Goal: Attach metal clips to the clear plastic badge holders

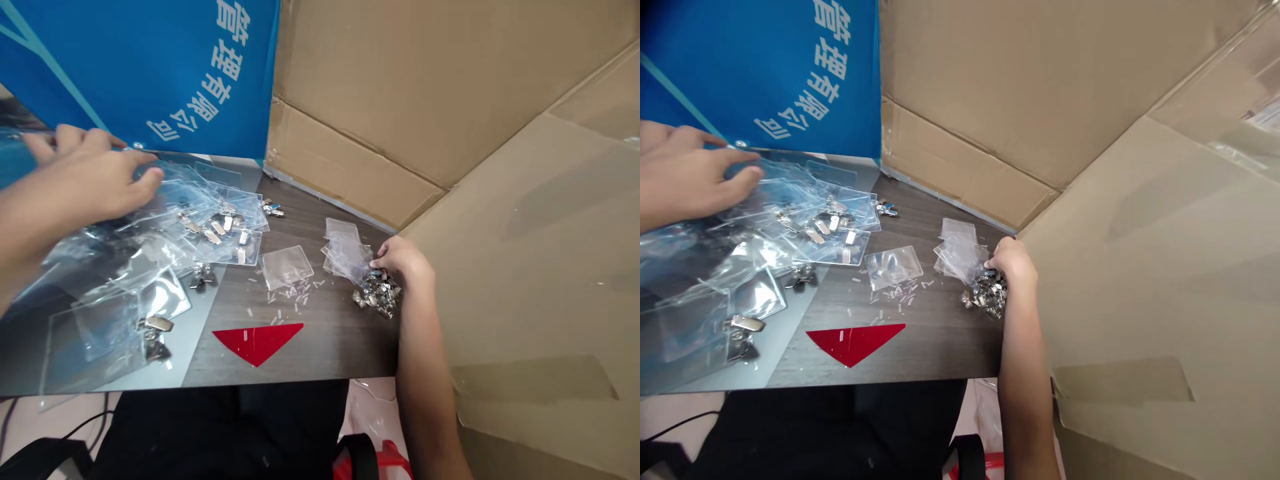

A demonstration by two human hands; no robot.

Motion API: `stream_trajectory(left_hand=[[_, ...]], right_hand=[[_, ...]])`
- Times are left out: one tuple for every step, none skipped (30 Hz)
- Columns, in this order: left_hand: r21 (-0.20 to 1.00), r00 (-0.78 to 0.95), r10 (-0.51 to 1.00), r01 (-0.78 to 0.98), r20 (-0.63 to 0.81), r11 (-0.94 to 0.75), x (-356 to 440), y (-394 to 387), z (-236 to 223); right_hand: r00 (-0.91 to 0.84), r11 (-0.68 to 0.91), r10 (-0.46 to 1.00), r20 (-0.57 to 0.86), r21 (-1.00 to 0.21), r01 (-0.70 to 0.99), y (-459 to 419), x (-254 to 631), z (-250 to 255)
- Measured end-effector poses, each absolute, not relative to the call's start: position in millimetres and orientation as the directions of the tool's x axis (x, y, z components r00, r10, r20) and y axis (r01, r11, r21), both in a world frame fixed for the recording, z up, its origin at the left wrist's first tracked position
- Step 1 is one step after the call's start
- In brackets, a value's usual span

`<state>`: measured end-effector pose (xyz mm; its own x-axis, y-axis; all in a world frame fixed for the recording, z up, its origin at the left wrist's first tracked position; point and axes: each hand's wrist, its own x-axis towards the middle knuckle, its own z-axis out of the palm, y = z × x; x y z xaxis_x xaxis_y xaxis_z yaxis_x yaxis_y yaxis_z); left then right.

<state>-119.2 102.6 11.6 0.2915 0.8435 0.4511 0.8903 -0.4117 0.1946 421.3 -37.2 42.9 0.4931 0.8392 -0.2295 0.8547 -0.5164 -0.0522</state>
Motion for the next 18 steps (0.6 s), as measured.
stream_trajectory(left_hand=[[0.19,0.253,0.836,0.904,0.486,-0.384,-116.1,102.9,9.1],[0.189,0.247,0.817,0.9,0.521,-0.393,-112.5,102.4,7.5],[0.188,0.255,0.794,0.89,0.552,-0.416,-108.4,100.4,7.3],[0.191,0.253,0.78,0.884,0.572,-0.427,-103.7,96.8,8.9],[0.194,0.244,0.789,0.889,0.564,-0.414,-98.5,91.3,12.3],[0.198,0.244,0.814,0.896,0.527,-0.397,-92.8,84.3,17.1],[0.196,0.271,0.837,0.894,0.476,-0.402,-86.6,76.5,22.5],[0.192,0.305,0.843,0.886,0.443,-0.422,-79.9,68.6,27.6],[0.196,0.3,0.822,0.878,0.484,-0.436,-72.7,61.2,31.7],[0.191,0.32,0.797,0.862,0.513,-0.469,-65.0,54.8,34.1],[0.18,0.353,0.761,0.837,0.544,-0.517,-56.8,49.3,34.4],[0.149,0.412,0.719,0.804,0.56,-0.576,-48.3,44.5,32.8],[0.103,0.492,0.663,0.755,0.564,-0.648,-39.6,39.9,29.4],[0.062,0.595,0.612,0.689,0.521,-0.722,-30.7,34.9,24.9],[0.048,0.69,0.534,0.59,0.487,-0.806,-21.9,29.0,20.0],[0.056,0.763,0.453,0.485,0.461,-0.873,-13.4,22.2,15.0],[0.084,0.81,0.382,0.387,0.444,-0.918,-5.4,14.6,10.6],[0.122,0.844,0.335,0.313,0.418,-0.942,1.6,6.6,6.7]], right_hand=[[0.494,-0.518,0.838,-0.233,-0.05,0.854,-36.6,421.2,41.7],[0.495,-0.519,0.836,-0.236,-0.049,0.853,-36.1,421.1,40.3],[0.498,-0.521,0.834,-0.237,-0.047,0.852,-35.7,420.8,38.9],[0.5,-0.524,0.833,-0.237,-0.045,0.851,-35.6,420.3,37.8],[0.501,-0.524,0.834,-0.232,-0.045,0.851,-36.0,419.8,37.0],[0.501,-0.522,0.836,-0.223,-0.047,0.851,-36.8,419.2,37.0],[0.5,-0.52,0.841,-0.209,-0.051,0.853,-38.1,418.4,37.9],[0.496,-0.514,0.847,-0.19,-0.06,0.856,-39.7,417.5,39.8],[0.487,-0.503,0.857,-0.166,-0.073,0.861,-41.4,416.2,42.5],[0.469,-0.483,0.872,-0.138,-0.091,0.871,-43.0,414.3,45.8],[0.438,-0.45,0.892,-0.111,-0.113,0.886,-44.3,411.5,49.4],[0.395,-0.404,0.915,-0.084,-0.139,0.904,-45.3,407.3,52.8],[0.34,-0.345,0.939,-0.057,-0.167,0.924,-45.8,401.5,55.2],[0.279,-0.28,0.96,-0.031,-0.193,0.94,-46.2,393.8,56.3],[0.219,-0.215,0.976,-0.008,-0.215,0.953,-46.7,384.1,55.7],[0.161,-0.153,0.987,0.017,-0.234,0.96,-47.6,372.8,53.2],[0.111,-0.099,0.993,0.036,-0.249,0.963,-49.2,360.2,49.0],[0.053,-0.038,0.997,0.049,-0.268,0.963,-51.5,347.0,43.3]])
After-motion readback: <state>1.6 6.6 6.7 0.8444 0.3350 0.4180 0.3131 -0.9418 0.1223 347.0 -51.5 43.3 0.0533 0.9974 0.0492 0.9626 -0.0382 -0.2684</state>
